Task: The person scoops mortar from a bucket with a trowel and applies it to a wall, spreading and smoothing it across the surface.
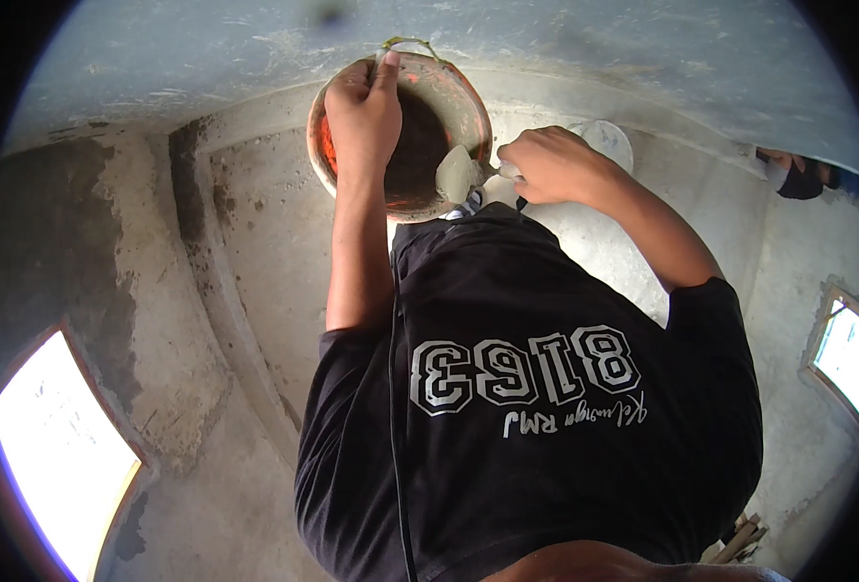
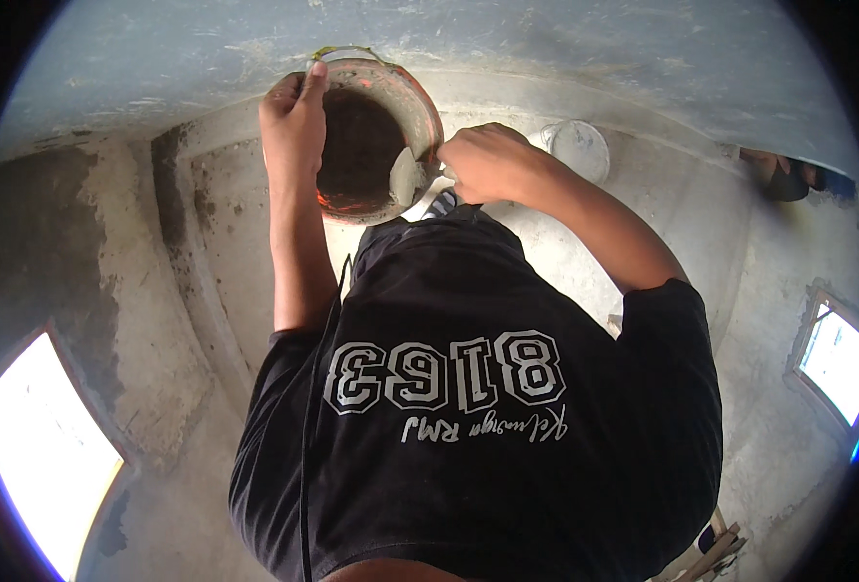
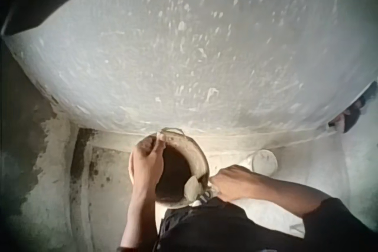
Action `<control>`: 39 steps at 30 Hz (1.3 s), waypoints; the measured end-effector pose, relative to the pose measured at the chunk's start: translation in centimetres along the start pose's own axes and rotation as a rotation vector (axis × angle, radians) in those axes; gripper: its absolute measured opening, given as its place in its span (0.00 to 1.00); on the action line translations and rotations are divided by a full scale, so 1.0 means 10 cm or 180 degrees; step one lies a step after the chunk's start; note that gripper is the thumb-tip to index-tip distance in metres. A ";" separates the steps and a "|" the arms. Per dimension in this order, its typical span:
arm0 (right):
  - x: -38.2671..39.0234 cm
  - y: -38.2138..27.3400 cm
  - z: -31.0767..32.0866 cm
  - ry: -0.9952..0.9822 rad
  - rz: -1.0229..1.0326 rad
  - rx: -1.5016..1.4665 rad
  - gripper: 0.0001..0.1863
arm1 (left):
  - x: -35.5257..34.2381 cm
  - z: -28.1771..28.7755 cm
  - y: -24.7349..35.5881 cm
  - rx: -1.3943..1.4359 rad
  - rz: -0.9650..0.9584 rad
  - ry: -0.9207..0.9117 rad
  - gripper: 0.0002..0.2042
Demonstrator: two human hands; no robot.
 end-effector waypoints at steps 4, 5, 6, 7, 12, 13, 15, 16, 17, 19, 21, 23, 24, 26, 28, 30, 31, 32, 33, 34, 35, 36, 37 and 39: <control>-0.01 -0.08 -0.04 0.0312 0.0211 -0.0228 0.13 | 0.09 -0.01 0.08 -0.0264 -0.0042 0.0039 0.18; -0.02 -0.10 -0.06 0.0338 0.0176 -0.0272 0.13 | 0.10 -0.01 0.09 -0.0277 -0.0103 0.0085 0.18; -0.03 -0.12 -0.07 0.0336 0.0184 -0.0275 0.13 | 0.08 0.00 0.05 -0.0283 -0.0099 0.0092 0.18; -0.04 -0.14 -0.09 0.0316 0.0138 -0.0431 0.14 | 0.04 0.00 -0.03 -0.0140 -0.0088 0.0037 0.18; -0.17 -0.04 -0.09 0.0391 0.0081 -0.0899 0.21 | 0.02 0.03 -0.18 0.0111 0.0114 -0.0192 0.17; -0.20 0.05 -0.08 0.0265 -0.0035 -0.1023 0.21 | 0.06 0.05 -0.14 0.0377 0.0137 -0.0252 0.16; -0.21 0.16 0.16 0.0511 0.0284 -0.0848 0.21 | 0.08 0.08 -0.10 0.0654 0.0166 -0.0288 0.16; -0.19 0.26 0.30 0.0551 0.0098 -0.0594 0.19 | 0.09 0.09 -0.04 0.0614 0.0055 -0.0314 0.15; -0.16 0.35 0.45 0.0590 -0.0088 -0.0337 0.18 | 0.10 0.10 0.00 0.0574 -0.0056 -0.0341 0.15; -0.06 0.32 0.83 0.0949 -0.0112 0.0435 0.14 | 0.06 0.08 -0.01 0.0261 -0.0118 -0.0344 0.16; -0.09 0.32 0.95 0.0901 -0.0135 0.1097 0.13 | 0.08 0.03 0.18 0.0087 -0.0927 -0.0269 0.16; -0.21 0.40 0.74 0.0598 -0.0087 0.1428 0.11 | 0.07 -0.02 0.20 0.0050 -0.0934 -0.0300 0.16; -0.27 0.39 0.60 0.0280 -0.0023 0.1740 0.10 | 0.09 -0.03 0.23 -0.0157 -0.0874 -0.0230 0.15; -0.30 0.38 0.40 0.0086 0.0071 0.1608 0.10 | 0.12 -0.06 0.27 -0.0277 -0.0835 -0.0153 0.15; -0.27 0.19 0.33 -0.0097 0.0252 0.1140 0.08 | 0.14 -0.13 0.25 -0.0369 -0.0742 0.0024 0.15; -0.32 0.22 0.14 -0.0197 0.0272 0.0894 0.09 | 0.06 -0.13 0.11 -0.0471 -0.0556 0.0266 0.16; -0.33 0.27 0.02 -0.0278 0.0281 0.0648 0.09 | -0.01 -0.17 0.04 -0.0467 -0.0557 0.0254 0.16; -0.35 0.35 -0.10 -0.0352 0.0250 0.0656 0.11 | -0.07 -0.20 -0.04 -0.0196 -0.0465 0.0157 0.16; -0.36 0.35 -0.11 -0.0359 0.0262 0.0641 0.11 | -0.10 -0.20 -0.10 0.0058 -0.0359 0.0076 0.17; -0.37 0.34 -0.13 -0.0385 0.0255 0.0505 0.11 | -0.07 -0.22 -0.04 -0.0073 -0.0639 0.0182 0.18; -0.38 0.34 -0.14 -0.0410 0.0246 0.0368 0.12 | -0.09 -0.24 -0.05 -0.0089 -0.0626 0.0180 0.18; -0.40 0.29 -0.10 -0.0332 0.0276 0.0214 0.12 | -0.09 -0.24 0.01 -0.0012 -0.0642 0.0157 0.18; -0.42 0.27 -0.14 -0.0337 0.0275 0.0197 0.12 | -0.08 -0.24 0.04 0.0065 -0.0657 0.0135 0.18; -0.49 0.11 -0.16 -0.0100 0.0584 0.0226 0.15 | -0.07 -0.23 0.04 -0.0044 -0.0618 0.0088 0.17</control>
Point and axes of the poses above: each hand's wrist, its own x-axis away from the middle knuckle, its own z-axis out of the back of the hand, y = z × x, the point moved 8 cm from there along -x, towards the middle knuckle, and after that the axes turned 10 degrees about z, right-handed, at the moved point
